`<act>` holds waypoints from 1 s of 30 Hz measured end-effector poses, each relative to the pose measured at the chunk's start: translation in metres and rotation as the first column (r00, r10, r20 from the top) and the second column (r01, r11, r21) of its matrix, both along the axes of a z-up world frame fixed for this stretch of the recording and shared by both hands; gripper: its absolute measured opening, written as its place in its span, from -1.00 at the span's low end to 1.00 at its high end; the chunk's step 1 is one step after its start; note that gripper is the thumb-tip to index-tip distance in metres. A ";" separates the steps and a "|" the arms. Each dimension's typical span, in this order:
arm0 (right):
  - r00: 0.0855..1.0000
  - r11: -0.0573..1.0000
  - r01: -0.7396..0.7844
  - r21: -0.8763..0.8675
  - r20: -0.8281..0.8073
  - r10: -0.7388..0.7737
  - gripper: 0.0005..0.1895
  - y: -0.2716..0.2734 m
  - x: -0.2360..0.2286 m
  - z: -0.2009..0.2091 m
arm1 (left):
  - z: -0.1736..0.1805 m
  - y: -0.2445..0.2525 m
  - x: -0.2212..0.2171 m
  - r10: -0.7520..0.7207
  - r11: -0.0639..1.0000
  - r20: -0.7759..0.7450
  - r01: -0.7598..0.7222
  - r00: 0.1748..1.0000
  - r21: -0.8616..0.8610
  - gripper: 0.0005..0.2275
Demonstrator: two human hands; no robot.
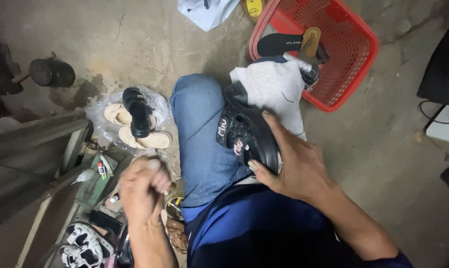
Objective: Repairing a black sandal by manually stitching the sole and straps with a needle and thread, then using a lighter to finish the thread ends.
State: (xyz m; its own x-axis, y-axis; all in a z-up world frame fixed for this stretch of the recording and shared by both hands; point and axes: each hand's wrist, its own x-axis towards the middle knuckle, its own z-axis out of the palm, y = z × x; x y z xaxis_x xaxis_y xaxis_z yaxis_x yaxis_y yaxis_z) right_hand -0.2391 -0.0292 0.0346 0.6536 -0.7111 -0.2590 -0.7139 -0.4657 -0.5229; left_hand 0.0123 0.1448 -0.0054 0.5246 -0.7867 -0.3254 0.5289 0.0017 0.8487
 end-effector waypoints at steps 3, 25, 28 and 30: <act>0.997 0.994 -0.001 0.107 -0.081 0.010 0.17 -0.009 -0.003 0.003 | 0.033 0.023 0.017 0.353 0.935 0.096 -0.349 0.931 -0.057 -0.76; 0.903 0.790 0.408 -0.458 0.077 -0.422 -0.79 -0.050 -0.212 -0.006 | 0.038 0.013 -0.007 -0.276 0.960 0.545 0.194 0.791 0.204 -0.84; 0.949 0.795 0.259 -0.549 -0.010 -0.316 -0.69 -0.054 -0.185 -0.018 | 0.056 0.020 -0.007 -0.245 0.927 0.654 -0.023 0.716 0.373 -0.88; 0.994 0.822 0.096 -0.561 0.011 -0.109 -0.70 -0.046 -0.141 -0.034 | 0.062 0.025 -0.007 -0.256 0.883 0.727 -0.152 0.637 0.443 -0.85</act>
State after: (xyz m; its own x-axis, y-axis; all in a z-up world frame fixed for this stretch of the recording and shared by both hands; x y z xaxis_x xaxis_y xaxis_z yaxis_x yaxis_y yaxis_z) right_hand -0.3804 -0.0748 0.0010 0.5677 -0.8007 0.1912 -0.7818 -0.5971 -0.1795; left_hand 0.0054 0.1699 0.0561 0.6995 -0.7012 -0.1381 -0.3043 -0.4670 0.8302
